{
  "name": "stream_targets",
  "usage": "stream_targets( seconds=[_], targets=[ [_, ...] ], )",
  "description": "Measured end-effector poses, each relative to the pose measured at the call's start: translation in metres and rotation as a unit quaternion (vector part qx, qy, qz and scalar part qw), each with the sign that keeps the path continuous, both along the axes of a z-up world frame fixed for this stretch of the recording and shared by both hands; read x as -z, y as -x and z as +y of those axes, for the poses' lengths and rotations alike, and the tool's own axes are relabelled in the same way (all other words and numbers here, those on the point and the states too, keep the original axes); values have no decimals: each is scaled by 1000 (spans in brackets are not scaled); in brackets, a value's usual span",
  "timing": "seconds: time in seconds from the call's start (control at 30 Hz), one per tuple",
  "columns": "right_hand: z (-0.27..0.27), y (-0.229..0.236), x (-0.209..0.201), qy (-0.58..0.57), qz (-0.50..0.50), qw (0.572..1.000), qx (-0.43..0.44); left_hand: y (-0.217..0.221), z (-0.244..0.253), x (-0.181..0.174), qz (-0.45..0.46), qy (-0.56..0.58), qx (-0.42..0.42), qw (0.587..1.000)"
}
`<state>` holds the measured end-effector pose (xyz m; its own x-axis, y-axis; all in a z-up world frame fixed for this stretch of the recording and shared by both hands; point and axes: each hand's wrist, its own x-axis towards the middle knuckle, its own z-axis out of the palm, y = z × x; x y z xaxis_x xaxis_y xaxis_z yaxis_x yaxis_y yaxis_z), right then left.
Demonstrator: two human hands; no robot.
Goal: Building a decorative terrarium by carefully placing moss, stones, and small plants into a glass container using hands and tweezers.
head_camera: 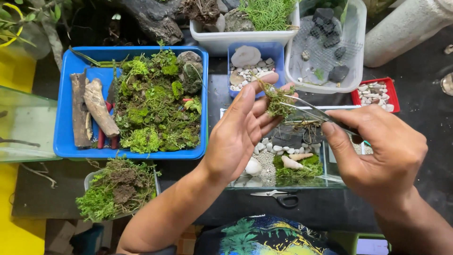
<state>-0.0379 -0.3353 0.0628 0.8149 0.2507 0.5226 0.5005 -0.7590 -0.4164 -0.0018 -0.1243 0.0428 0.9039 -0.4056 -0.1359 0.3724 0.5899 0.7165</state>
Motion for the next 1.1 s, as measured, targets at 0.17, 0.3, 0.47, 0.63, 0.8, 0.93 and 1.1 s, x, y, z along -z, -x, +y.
stream_targets(
  seconds=[0.17, 0.3, 0.47, 0.63, 0.8, 0.93, 1.1],
  targets=[
    [0, 1, 4, 27, -22, 999, -1, 1, -1, 4, -5, -2, 7, 1000],
    [-1, -2, 6, 51, -37, 998, 0, 0, -3, 9, -13, 13, 8, 1000],
    [-4, -5, 5, 57, -55, 997, -20, -1, -3, 8, -20, 7, 16, 1000],
    [-14, -3, -1, 62, -61, 996, -27, -2, 0, 4, -1, -24, 45, 999],
    [-31, 7, -12, 65, 19, 998, 3, -4, 0, 9, -14, -89, 84, 992],
    [-35, 29, -18, 56, 76, 993, 77, -8, -6, 4, -55, -149, 111, 981],
    [-36, 51, -13, 23, 100, 984, 145, -10, -20, -2, -96, -189, 120, 970]
  ],
)
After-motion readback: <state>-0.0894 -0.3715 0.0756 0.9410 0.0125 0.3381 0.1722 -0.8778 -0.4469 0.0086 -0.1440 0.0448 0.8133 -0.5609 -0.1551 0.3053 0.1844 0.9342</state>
